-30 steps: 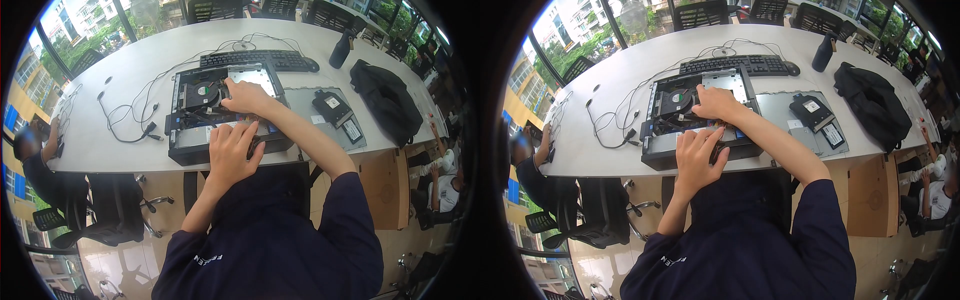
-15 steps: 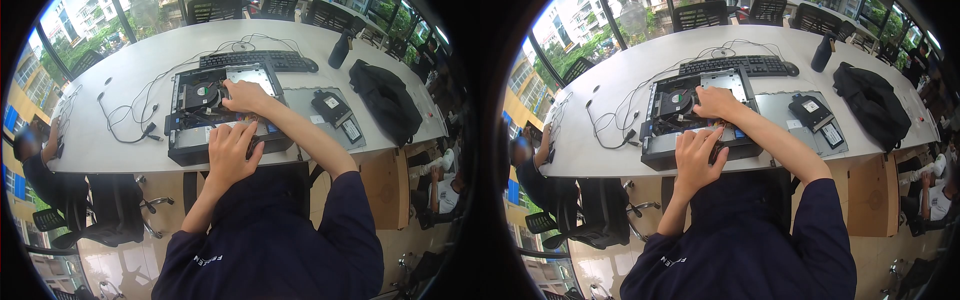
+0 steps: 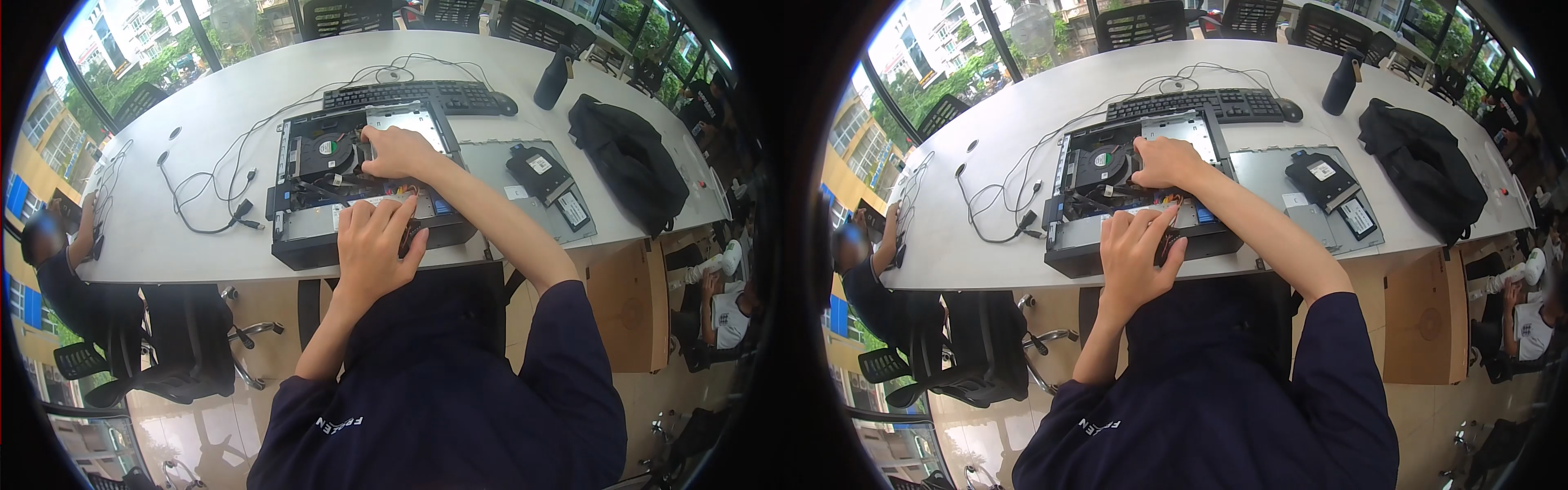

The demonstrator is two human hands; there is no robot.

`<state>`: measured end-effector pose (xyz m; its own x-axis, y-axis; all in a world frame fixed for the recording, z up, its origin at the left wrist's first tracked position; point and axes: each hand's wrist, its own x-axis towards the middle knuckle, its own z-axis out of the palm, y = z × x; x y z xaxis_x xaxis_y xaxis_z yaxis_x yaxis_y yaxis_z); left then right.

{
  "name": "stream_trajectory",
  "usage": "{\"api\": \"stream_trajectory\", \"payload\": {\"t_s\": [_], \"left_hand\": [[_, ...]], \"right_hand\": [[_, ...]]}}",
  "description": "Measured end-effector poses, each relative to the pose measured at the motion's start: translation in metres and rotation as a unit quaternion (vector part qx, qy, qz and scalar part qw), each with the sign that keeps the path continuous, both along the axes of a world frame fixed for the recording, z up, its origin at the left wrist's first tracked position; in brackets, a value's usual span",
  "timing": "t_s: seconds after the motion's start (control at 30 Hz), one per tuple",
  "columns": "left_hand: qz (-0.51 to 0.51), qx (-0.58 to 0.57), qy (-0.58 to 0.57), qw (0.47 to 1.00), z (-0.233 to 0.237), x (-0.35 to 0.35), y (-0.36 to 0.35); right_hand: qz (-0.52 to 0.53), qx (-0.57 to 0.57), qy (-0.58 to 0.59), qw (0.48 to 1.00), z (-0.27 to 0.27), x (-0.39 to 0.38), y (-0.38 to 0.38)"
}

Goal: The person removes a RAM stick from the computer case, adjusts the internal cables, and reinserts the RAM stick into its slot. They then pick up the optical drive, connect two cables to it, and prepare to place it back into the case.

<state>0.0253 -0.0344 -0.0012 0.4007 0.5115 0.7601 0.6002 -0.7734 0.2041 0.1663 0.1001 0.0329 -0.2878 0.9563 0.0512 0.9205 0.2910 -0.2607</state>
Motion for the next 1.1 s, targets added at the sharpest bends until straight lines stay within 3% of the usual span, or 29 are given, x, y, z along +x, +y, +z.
{"api": "stream_trajectory", "payload": {"t_s": [0.57, 0.73, 0.8, 0.93, 1.0, 1.1], "left_hand": [[-0.001, 0.000, 0.005, 1.000, 0.006, 0.002, -0.003], [-0.001, 0.000, 0.014, 1.000, 0.007, 0.003, -0.003], [-0.002, 0.001, 0.012, 1.000, 0.008, 0.003, -0.004], [0.005, -0.003, 0.016, 1.000, 0.006, 0.002, -0.003], [0.007, -0.004, 0.012, 1.000, 0.005, 0.002, -0.003], [0.004, -0.002, 0.006, 1.000, 0.005, 0.001, -0.002]], "right_hand": [[0.016, -0.018, 0.025, 0.999, -0.008, 0.006, 0.005], [0.017, -0.050, -0.016, 0.998, 0.018, 0.014, -0.014], [0.033, 0.062, 0.023, 0.997, 0.020, 0.026, -0.028], [0.080, 0.165, 0.212, 0.960, 0.037, 0.085, -0.087], [0.021, 0.221, 0.197, 0.955, 0.028, 0.130, -0.117], [-0.161, 0.201, 0.198, 0.946, -0.006, 0.209, -0.147]]}}
